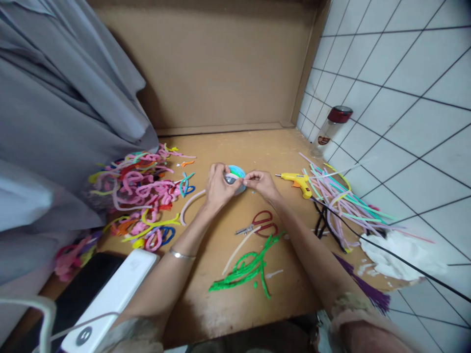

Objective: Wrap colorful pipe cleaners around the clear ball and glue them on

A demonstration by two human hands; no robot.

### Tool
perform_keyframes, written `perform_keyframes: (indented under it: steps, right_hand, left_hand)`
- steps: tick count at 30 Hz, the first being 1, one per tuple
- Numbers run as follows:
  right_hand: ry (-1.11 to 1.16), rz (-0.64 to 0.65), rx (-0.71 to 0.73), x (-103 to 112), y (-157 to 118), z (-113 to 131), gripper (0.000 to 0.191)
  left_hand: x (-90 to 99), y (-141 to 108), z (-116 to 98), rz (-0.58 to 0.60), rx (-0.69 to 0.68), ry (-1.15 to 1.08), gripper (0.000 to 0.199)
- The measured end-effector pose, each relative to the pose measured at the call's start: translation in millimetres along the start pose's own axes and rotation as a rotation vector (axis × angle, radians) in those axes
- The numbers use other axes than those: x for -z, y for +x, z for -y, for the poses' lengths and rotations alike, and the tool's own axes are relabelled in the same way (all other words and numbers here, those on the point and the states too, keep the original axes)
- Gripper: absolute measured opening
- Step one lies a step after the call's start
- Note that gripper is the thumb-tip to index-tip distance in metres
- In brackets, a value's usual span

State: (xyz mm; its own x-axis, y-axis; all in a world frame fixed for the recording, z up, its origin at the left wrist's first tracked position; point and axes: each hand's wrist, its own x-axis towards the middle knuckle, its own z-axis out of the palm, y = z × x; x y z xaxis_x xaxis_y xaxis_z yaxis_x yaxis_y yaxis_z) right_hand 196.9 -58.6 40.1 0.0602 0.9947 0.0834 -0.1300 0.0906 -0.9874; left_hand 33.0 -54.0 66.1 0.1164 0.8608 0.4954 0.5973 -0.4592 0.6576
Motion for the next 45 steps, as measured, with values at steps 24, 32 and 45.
perform_keyframes:
  steps: [24,32,45]
  right_hand:
    - [-0.076,0.010,0.027,1,-1,3,0.034]
    - [-0.073,0.004,0.020,1,-1,1,0.033]
    - [-0.095,0.054,0.020,9,-2,14,0.033]
  left_hand:
    - [0.6,2,3,0.028,-0.036,-0.022,0.031]
    - [0.2,2,3,0.022,-0.049,-0.013,0.031]
    - [-2.0,2,4,0.024,-0.035,-0.017,0.031]
